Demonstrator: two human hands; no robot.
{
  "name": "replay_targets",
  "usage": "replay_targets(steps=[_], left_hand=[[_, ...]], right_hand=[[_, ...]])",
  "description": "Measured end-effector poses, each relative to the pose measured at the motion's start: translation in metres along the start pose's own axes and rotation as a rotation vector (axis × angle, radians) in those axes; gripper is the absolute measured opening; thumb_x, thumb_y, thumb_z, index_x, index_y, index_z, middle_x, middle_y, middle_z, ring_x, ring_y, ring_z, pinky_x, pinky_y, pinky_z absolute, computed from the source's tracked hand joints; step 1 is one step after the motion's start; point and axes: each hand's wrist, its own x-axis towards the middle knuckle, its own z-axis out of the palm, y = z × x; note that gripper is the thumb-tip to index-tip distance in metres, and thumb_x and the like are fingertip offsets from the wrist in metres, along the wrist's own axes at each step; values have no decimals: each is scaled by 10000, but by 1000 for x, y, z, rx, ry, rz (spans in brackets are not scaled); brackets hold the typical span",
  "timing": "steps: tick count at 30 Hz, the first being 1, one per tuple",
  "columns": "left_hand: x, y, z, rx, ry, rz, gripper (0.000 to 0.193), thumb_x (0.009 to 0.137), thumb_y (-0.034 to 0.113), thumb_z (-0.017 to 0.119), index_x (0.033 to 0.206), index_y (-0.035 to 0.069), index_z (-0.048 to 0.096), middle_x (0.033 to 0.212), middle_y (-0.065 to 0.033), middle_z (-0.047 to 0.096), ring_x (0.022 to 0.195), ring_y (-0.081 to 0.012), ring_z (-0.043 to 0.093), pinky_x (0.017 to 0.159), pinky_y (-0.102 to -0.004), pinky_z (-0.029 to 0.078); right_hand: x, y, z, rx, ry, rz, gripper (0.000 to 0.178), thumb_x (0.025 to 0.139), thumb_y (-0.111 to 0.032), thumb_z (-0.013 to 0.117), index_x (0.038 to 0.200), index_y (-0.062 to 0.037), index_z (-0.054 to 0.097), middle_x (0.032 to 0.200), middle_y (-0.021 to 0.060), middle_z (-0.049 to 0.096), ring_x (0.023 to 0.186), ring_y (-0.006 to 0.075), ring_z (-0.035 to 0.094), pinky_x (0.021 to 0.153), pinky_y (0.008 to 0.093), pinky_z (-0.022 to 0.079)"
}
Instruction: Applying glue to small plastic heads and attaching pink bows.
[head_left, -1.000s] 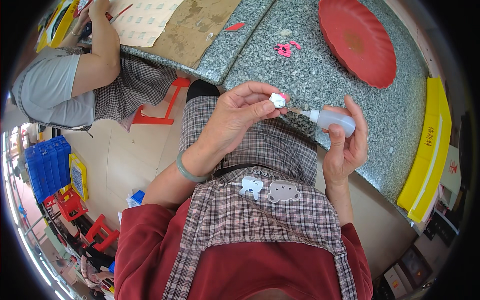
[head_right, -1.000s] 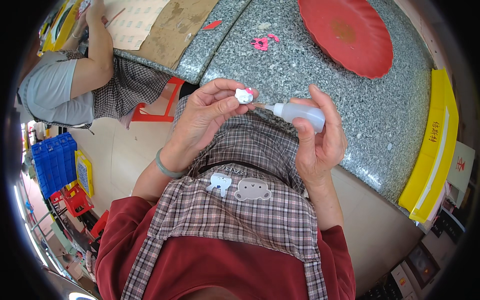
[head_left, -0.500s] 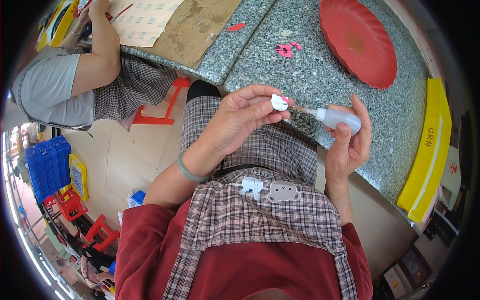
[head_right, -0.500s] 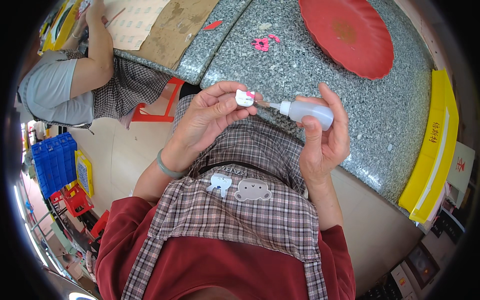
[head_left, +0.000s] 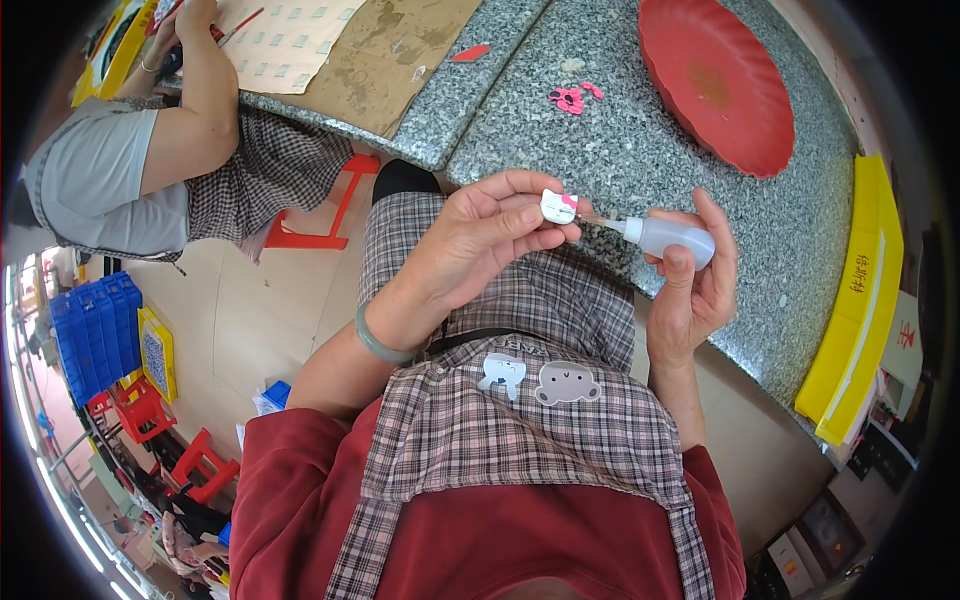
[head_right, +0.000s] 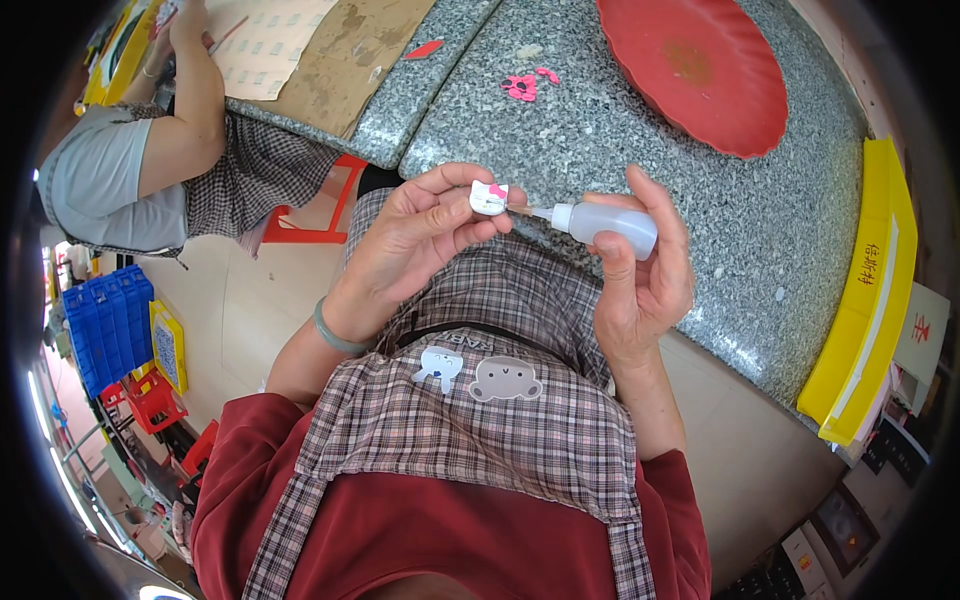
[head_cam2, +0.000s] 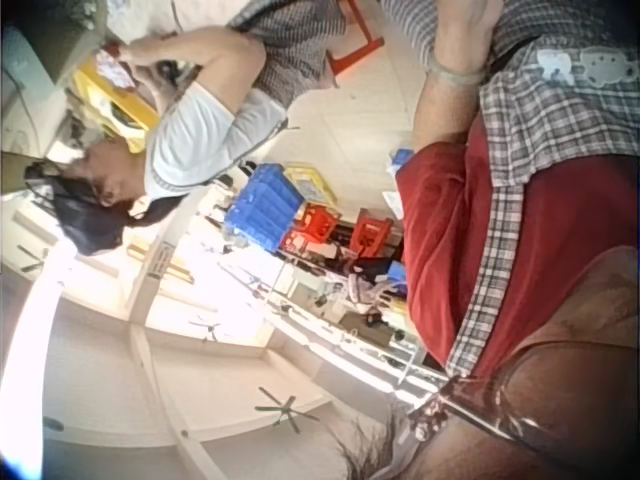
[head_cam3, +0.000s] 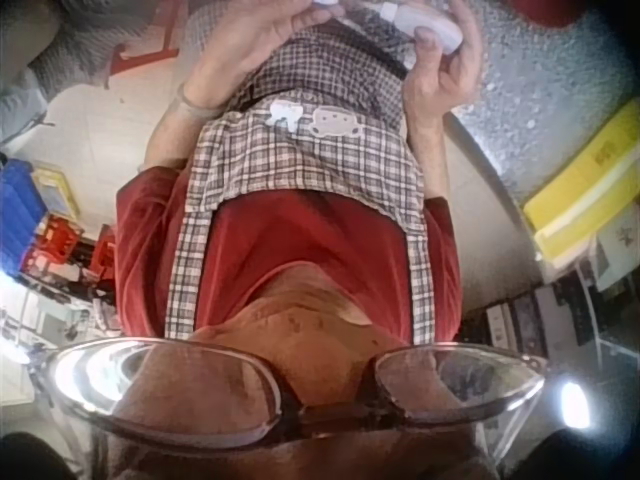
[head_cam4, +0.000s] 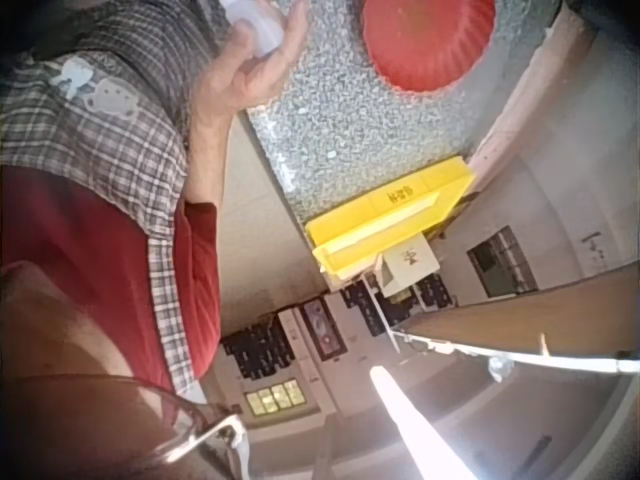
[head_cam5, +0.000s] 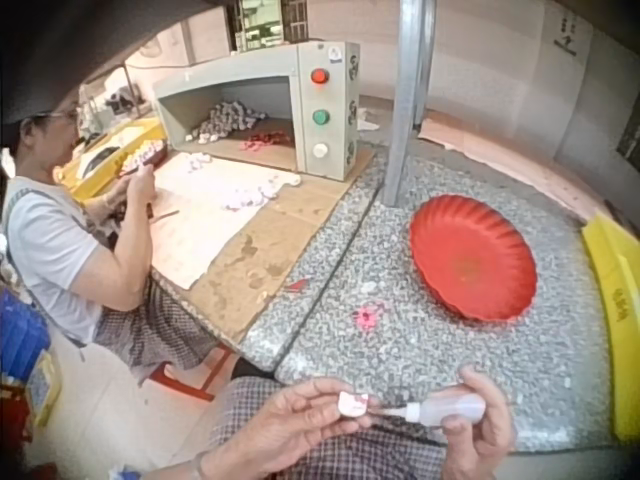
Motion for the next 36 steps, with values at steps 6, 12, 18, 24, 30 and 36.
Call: replay_targets(steps=[6,12,18,24,30,36], left_hand=[[-1,-1,-2,-29,-13,-13,242,907,103,522,1124,-3,531,1130,-238,563,941,-217,626,837,-268,526],[0,-1,-6,-62,-22,-32,251,893,95,541,1123,-5,534,1131,-242,561,939,-225,626,840,-274,527],[1,1,-5,-61,-23,-16,250,892,89,540,1122,-8,535,1132,-239,561,938,-228,625,836,-275,528],[2,0,-4,-35,-34,-4,246,896,90,533,1121,-10,536,1125,-235,567,936,-226,626,826,-270,530],[0,2,-4,-6,-12,-9,240,897,79,527,1121,-8,535,1121,-228,572,934,-224,628,825,-268,529],[-1,5,-2,25,14,23,235,896,61,522,1121,-7,534,1126,-222,574,928,-215,631,813,-263,531]], right_hand=[[0,-1,0,-20,7,-11,434,902,-207,555,1239,44,447,964,154,626,779,134,589,657,233,490],[0,0,0,-27,27,-9,451,906,-248,550,1248,27,443,961,135,618,706,97,546,608,204,447],[0,-2,-2,-22,28,-12,450,906,-244,551,1249,27,443,966,137,617,710,102,547,610,209,450],[0,2,-2,-70,-15,-69,447,905,-234,552,1250,29,441,970,143,616,717,109,551,620,216,456],[-1,2,-3,-103,-19,-78,441,905,-225,552,1248,30,443,972,147,615,731,112,554,629,222,461],[-2,4,-6,-119,-22,-88,440,905,-222,552,1248,33,442,972,151,616,741,116,556,633,231,466]])
